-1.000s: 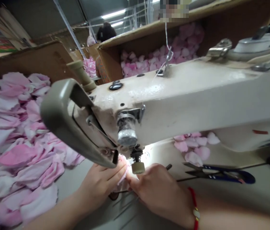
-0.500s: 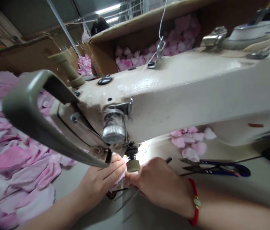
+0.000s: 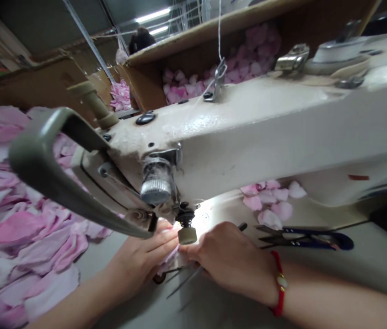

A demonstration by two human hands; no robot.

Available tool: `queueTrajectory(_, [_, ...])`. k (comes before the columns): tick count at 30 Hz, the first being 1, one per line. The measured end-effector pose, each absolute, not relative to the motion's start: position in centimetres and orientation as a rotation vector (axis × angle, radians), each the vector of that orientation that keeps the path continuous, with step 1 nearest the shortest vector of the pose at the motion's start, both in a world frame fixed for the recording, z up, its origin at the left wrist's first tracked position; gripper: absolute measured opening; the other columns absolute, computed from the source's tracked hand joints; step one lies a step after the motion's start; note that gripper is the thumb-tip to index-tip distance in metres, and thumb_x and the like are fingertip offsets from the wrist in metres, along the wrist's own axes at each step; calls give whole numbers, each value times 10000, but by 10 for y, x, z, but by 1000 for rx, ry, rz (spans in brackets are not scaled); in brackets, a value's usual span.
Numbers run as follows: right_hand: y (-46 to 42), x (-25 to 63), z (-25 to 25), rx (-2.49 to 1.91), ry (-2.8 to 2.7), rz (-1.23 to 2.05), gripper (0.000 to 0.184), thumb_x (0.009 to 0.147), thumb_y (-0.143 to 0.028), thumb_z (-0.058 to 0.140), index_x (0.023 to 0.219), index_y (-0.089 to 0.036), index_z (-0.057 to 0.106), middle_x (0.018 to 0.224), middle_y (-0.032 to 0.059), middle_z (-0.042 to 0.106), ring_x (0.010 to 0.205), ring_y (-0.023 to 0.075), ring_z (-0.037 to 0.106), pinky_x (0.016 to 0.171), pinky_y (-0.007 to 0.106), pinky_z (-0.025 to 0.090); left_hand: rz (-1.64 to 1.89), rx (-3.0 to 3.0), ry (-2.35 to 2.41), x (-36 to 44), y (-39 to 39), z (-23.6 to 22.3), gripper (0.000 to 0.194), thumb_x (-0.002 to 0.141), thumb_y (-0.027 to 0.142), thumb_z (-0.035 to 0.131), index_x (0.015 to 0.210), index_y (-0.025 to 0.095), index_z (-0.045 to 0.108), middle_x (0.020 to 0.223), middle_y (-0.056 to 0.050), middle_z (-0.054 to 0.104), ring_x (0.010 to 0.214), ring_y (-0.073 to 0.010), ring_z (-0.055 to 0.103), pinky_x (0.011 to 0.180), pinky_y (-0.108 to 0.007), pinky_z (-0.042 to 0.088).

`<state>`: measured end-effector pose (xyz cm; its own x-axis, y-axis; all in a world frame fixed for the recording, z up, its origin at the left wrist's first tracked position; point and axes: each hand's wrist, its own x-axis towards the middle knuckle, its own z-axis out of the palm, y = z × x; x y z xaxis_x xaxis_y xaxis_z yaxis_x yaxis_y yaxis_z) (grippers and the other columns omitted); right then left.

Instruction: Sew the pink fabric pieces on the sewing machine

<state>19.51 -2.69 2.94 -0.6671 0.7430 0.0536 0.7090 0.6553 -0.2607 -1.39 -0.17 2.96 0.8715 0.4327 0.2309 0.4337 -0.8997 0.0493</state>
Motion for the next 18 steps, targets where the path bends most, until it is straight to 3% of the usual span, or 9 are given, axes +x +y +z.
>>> queueTrajectory(4, [-24,210,31,-1242,-2604,403,90,757,-317,550,832,-283,587,668,-41,603,618,143,551,550,256,309,-331,-2937,-709,-14,-14,25,323,862,117,288,1104,93,502,1123,-97,563,1069,-209,469,945,-412,376])
queueTrajectory(7, [-19,217,27,-1421,-2508,227,226,803,-350,476,636,-214,547,567,-15,559,533,136,517,491,256,262,-343,-2807,-780,-11,-23,18,348,862,92,254,1101,70,506,1110,-129,563,1071,-223,477,934,-430,382])
queueTrajectory(13, [-21,205,12,-1529,-2464,-34,216,804,-197,414,624,-205,534,523,0,556,459,132,498,436,252,179,-387,-2795,-799,-9,-27,15,329,853,64,282,1090,68,510,1087,-124,572,1042,-208,500,919,-402,406])
queueTrajectory(18, [-16,205,15,-1610,-2473,-13,209,801,-239,419,640,-215,550,523,6,561,467,150,513,440,258,201,-451,-2826,-877,-8,-18,15,282,848,96,337,1071,96,510,1054,-128,568,1015,-215,505,894,-406,422])
